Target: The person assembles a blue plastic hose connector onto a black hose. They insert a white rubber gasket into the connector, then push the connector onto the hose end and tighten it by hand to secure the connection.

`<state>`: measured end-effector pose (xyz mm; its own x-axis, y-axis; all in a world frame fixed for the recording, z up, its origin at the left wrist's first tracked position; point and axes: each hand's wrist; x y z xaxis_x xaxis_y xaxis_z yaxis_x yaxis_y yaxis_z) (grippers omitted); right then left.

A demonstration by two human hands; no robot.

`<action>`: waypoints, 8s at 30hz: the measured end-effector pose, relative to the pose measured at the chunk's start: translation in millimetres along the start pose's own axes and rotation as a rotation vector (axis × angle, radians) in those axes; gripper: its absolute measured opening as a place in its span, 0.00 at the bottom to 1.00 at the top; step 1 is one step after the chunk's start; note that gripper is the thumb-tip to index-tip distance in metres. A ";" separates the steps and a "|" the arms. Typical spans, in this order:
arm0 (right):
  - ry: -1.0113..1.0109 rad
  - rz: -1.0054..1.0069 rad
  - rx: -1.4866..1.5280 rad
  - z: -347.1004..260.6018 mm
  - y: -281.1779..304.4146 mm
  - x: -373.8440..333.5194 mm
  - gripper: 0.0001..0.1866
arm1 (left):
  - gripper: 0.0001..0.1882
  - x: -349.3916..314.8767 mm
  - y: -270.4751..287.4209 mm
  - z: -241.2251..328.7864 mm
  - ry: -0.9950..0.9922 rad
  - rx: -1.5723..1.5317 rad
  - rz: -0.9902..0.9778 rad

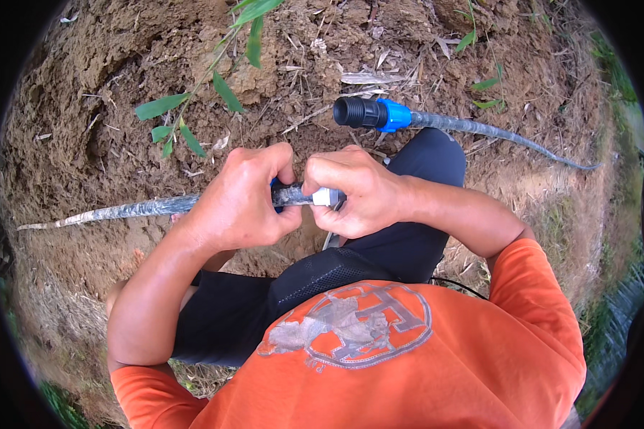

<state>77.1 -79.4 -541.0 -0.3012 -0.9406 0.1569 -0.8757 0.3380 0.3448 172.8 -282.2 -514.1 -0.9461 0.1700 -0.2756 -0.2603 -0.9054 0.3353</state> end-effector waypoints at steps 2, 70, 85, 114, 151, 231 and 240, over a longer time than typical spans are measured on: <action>-0.029 -0.048 0.018 2.7 3.6 0.8 0.16 | 0.15 -0.3 -1.5 -3.1 -0.005 0.000 0.003; -0.488 0.184 0.473 2.5 -0.4 -48.6 0.21 | 0.62 25.9 -37.1 23.0 -0.086 0.154 -0.029; -0.468 0.216 0.567 0.1 -7.6 -63.6 0.15 | 0.43 22.6 -6.9 17.3 0.173 0.074 -0.284; -0.640 0.157 0.808 11.5 6.2 -53.7 0.23 | 0.23 33.1 -49.1 8.2 0.104 0.442 -0.153; -0.419 -0.161 -0.348 4.6 116.0 -69.2 0.26 | 0.30 49.2 -72.7 -55.0 0.269 0.111 -0.324; -0.254 -0.740 -0.682 111.8 12.3 -81.1 0.24 | 0.21 82.1 -98.9 -81.0 0.420 0.152 -0.629; -0.347 -0.843 -0.623 116.7 8.5 -71.3 0.22 | 0.09 87.4 -129.1 -86.1 0.398 0.412 -0.488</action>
<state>47.0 -13.4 -657.3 0.1281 -0.8024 -0.5829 -0.5358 -0.5506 0.6401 140.3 -184.1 -659.0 -0.5841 0.2907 -0.7579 -0.7575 -0.5307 0.3803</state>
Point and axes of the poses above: each hand's wrist, its own x-axis towards the middle knuckle, its own y-axis out of the back of the hand, z = x × y, and after that the axes turned 3 degrees about -x, right-handed
